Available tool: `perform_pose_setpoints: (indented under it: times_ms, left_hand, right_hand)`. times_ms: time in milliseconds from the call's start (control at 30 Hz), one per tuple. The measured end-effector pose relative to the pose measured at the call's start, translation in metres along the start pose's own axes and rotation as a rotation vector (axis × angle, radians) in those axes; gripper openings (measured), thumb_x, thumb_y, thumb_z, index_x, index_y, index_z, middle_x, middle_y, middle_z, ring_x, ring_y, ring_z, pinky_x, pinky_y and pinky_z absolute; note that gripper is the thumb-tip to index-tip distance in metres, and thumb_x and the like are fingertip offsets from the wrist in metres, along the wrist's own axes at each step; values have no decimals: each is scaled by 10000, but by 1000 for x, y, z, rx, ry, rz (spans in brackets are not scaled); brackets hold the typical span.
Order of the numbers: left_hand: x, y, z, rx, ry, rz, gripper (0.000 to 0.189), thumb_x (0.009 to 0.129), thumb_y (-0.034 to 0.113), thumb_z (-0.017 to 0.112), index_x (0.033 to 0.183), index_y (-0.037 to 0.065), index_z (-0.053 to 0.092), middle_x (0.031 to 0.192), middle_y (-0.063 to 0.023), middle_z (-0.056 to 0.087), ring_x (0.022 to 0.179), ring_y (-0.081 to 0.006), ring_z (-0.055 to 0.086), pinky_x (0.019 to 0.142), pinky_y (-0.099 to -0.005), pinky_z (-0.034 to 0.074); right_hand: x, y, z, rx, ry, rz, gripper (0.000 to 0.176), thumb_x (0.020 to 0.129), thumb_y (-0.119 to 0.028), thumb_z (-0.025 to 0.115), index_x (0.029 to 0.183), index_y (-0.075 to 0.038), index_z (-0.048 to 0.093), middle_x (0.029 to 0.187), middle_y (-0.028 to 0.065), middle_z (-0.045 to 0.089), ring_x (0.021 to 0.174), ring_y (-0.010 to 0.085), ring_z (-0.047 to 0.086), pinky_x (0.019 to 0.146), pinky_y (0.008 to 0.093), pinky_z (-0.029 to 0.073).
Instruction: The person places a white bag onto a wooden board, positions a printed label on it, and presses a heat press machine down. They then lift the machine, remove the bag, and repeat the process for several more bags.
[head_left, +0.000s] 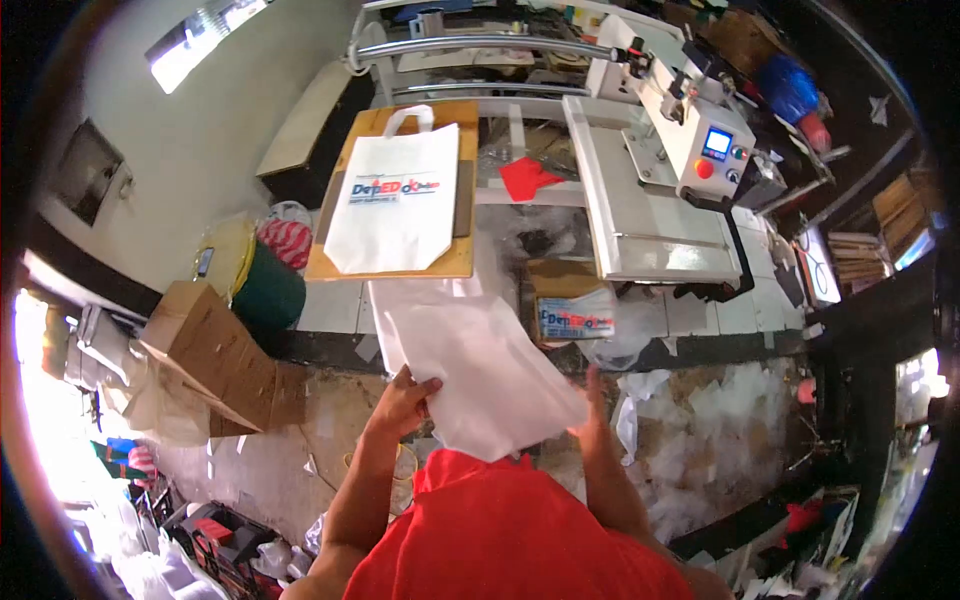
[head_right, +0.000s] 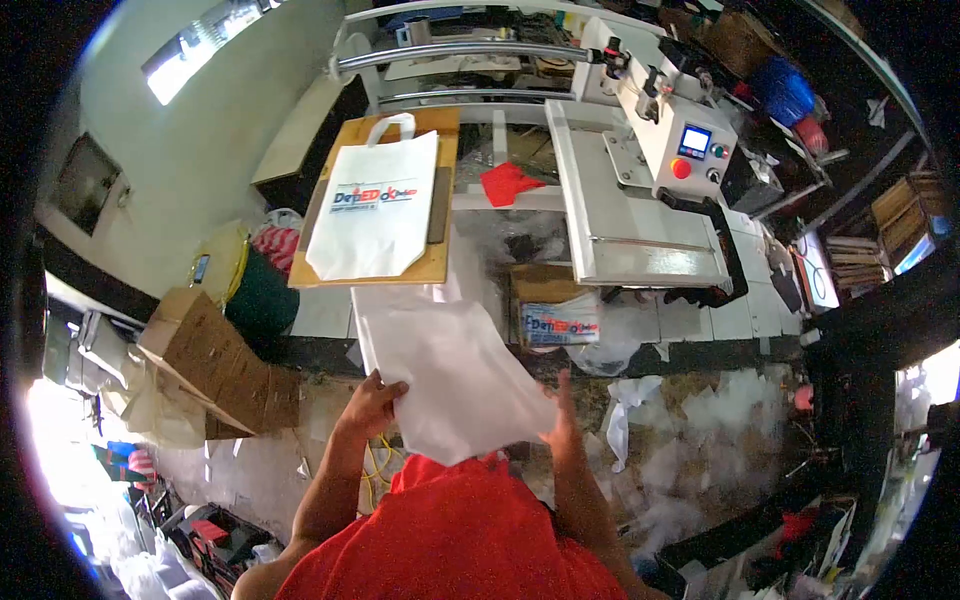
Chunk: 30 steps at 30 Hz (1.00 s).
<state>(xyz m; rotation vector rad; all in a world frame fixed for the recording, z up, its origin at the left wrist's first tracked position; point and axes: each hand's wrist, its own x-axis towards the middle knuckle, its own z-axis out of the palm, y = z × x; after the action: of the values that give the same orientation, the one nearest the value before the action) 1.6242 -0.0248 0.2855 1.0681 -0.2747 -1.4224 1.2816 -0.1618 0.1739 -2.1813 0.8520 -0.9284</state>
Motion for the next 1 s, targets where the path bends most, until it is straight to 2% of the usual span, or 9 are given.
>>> perform_pose_setpoints:
  times_ms: [67,100,300,600,667,700,833,933,1000]
  left_hand:
    - [-21,7,-8,17,3,12,640,898,32,675,1466,45,380,1067,-118,650,891,-208,673,701,-328,583]
    - [-26,17,-17,192,39,45,721,894,35,689,1514,58,320,1031,-103,647,861,-189,657,669,-318,557]
    - [-50,146,-10,903,131,28,721,887,-37,642,1532,58,335,1212,-136,617,1092,-183,604,932,-337,508]
    - [-67,361,63,1242,440,1216,463,907,-63,548,1356,46,583,1017,-73,645,788,-140,538,737,-283,488]
    - [-40,397,58,1234,728,2208,477,875,-100,525,1336,2,591,1019,-65,663,831,-199,509,741,-293,481]
    - [-10,407,45,1042,763,2336,505,830,-133,521,1323,-44,584,1027,-88,680,901,-261,500,782,-324,477]
    - [140,417,-7,1315,716,1642,704,836,-102,488,1451,239,516,1036,-169,511,877,-356,573,805,-423,519]
    - [347,324,-156,1974,691,832,547,951,137,442,1482,267,453,1307,-286,527,1090,-412,628,886,-473,554]
    - [311,283,-155,1719,425,355,480,971,181,448,1443,251,501,1239,-255,549,1144,-396,602,932,-502,527]
  right_hand:
    - [51,-63,-34,1189,211,1319,574,894,-238,737,1376,-17,518,1070,84,657,916,174,641,780,342,529]
    - [51,-62,-34,1191,187,1311,574,894,-238,737,1376,-17,518,1070,84,657,916,174,641,780,342,529]
    - [132,-167,-68,714,-17,503,529,902,-126,692,1397,-71,514,908,10,660,749,77,586,627,240,488]
    - [353,-344,-95,129,491,-583,315,958,30,516,1245,-6,641,1129,85,655,940,124,569,823,257,466]
    - [394,-350,-82,-53,645,-732,365,929,61,499,1261,-6,635,1090,95,648,925,169,569,818,288,467]
    - [414,-352,-75,-239,791,-872,417,900,92,482,1278,-5,630,1052,104,641,910,214,570,813,318,468]
    - [517,-246,30,-297,613,-580,548,840,61,492,1352,-108,596,939,156,583,917,329,567,844,450,465]
    - [519,-101,131,-338,-63,269,467,847,-55,534,1306,-110,606,1256,243,591,1150,428,581,983,492,485]
    - [476,-65,170,-447,-208,425,409,848,-109,527,1231,-93,668,1318,266,561,1212,440,553,1026,499,467]
